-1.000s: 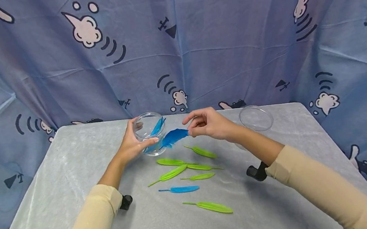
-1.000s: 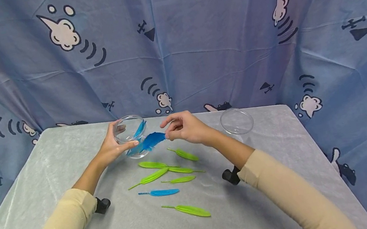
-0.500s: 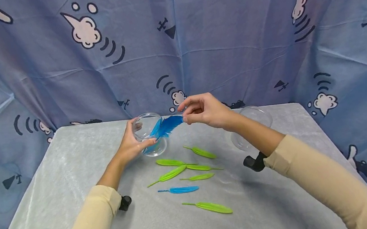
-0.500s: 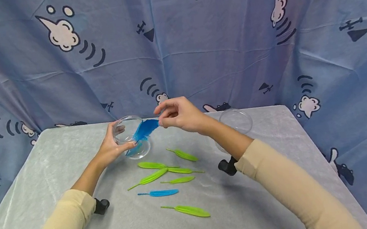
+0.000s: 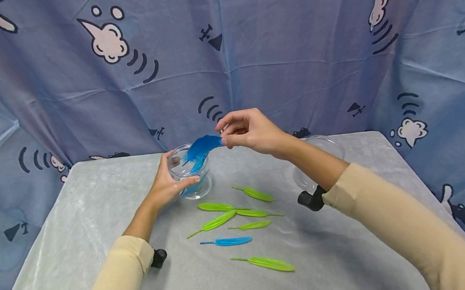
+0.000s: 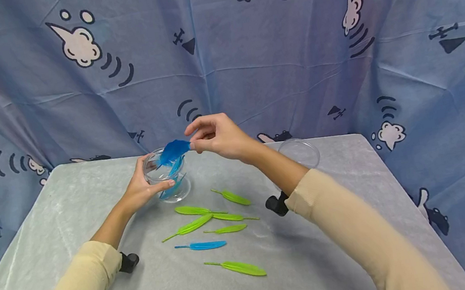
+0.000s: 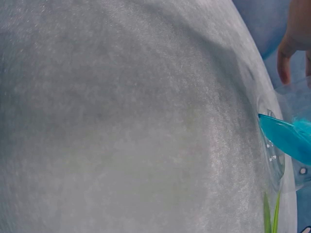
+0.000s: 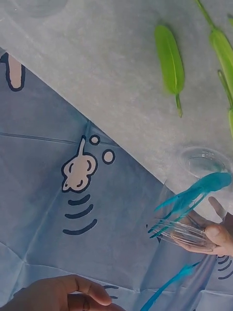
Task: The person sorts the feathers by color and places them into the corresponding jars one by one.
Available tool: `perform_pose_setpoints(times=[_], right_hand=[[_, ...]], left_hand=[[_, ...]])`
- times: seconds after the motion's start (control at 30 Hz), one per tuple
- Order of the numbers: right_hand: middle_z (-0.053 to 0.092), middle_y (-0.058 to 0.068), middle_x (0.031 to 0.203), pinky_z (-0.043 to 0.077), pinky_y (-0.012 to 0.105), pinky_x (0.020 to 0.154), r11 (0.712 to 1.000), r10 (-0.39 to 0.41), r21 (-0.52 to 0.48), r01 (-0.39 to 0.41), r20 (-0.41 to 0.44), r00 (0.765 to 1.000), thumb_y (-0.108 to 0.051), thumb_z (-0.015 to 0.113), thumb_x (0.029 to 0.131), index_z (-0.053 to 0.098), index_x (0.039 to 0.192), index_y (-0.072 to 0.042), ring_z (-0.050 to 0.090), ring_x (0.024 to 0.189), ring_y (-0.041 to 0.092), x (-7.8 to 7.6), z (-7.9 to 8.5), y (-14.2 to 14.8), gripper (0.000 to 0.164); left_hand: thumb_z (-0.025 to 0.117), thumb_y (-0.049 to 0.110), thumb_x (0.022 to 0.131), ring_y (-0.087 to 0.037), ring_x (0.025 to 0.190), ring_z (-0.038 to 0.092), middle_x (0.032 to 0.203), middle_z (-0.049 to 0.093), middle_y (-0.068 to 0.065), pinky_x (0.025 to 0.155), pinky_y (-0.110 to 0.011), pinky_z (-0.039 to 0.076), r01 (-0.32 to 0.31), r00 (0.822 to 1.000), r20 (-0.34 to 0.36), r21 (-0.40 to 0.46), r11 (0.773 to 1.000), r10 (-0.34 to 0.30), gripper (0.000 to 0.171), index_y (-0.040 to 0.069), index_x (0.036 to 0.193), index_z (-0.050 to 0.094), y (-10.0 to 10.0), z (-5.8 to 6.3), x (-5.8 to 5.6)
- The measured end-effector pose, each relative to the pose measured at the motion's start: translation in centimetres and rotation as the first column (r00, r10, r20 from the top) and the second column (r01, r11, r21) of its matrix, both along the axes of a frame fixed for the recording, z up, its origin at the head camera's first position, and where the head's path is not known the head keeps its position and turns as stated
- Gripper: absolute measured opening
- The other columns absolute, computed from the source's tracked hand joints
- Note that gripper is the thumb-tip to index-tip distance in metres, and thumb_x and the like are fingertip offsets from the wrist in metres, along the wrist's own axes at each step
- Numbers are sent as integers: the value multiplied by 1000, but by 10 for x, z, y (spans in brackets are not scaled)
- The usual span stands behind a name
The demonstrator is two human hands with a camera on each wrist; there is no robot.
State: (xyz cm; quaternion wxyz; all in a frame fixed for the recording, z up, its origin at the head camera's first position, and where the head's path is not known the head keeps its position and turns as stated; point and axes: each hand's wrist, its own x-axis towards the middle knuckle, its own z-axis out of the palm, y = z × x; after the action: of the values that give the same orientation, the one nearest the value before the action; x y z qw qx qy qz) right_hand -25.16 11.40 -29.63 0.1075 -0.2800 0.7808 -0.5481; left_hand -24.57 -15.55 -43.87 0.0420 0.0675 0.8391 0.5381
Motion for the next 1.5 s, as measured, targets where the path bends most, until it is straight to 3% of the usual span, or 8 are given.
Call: perform_pose_setpoints(times=[0.13,0.47,0.67,0.8,1.0,1.27,1.5], right_hand=[[68,25,99,54,33,77,1000,-7,-3,7,23,1000,-1,66,93,64,117,2,63,88,40,-3,-6,-7,24],[71,10,89,54,33,75,999,-42,14,41,34,999,0,66,93,65,115,2,66,83,32,-11,-30,-24,22],[70,20,91,51,29,68,999,-42,11,42,39,998,2,64,93,65,114,7,65,85,41,-12,-42,-34,22],[68,29,96,47,27,64,998,-55,28,54,37,998,2,63,94,65,113,6,65,83,38,-13,-49,-39,20],[69,28,98,51,28,66,997,-48,55,46,42,998,1,63,94,64,114,9,67,77,29,-12,-57,-44,21],[69,21,106,56,39,77,991,-55,120,51,28,998,0,66,93,64,116,8,68,82,32,-10,-66,-39,24],[69,17,103,57,41,81,990,-50,136,36,99,994,2,65,91,65,115,5,68,85,36,0,-77,-25,23]], left_hand=[[82,39,82,-33,145,27,157,29,-17,114,-60,26,-3,1000,7,3,1000,3,104,17,156,13,0,0,0],[81,38,83,-32,145,28,157,29,-16,114,-59,26,5,1000,3,8,1000,-5,102,17,156,13,1,1,-1],[82,39,82,-32,145,27,157,29,-15,114,-59,25,8,1000,3,18,1000,-8,102,18,155,13,2,2,-1],[81,40,82,-32,145,27,157,29,-15,114,-60,25,7,1000,5,16,1000,-7,102,18,155,13,1,2,0],[81,39,83,-32,145,28,157,29,-16,113,-60,27,9,1000,-3,16,1000,-9,102,17,156,13,-1,2,0],[82,38,82,-31,145,28,156,30,-16,114,-60,26,-1,1000,-5,19,1000,1,103,17,156,13,-1,2,0],[82,39,81,-31,145,28,156,31,-16,114,-59,26,-7,1000,1,9,1000,7,104,18,156,14,0,1,-1]])
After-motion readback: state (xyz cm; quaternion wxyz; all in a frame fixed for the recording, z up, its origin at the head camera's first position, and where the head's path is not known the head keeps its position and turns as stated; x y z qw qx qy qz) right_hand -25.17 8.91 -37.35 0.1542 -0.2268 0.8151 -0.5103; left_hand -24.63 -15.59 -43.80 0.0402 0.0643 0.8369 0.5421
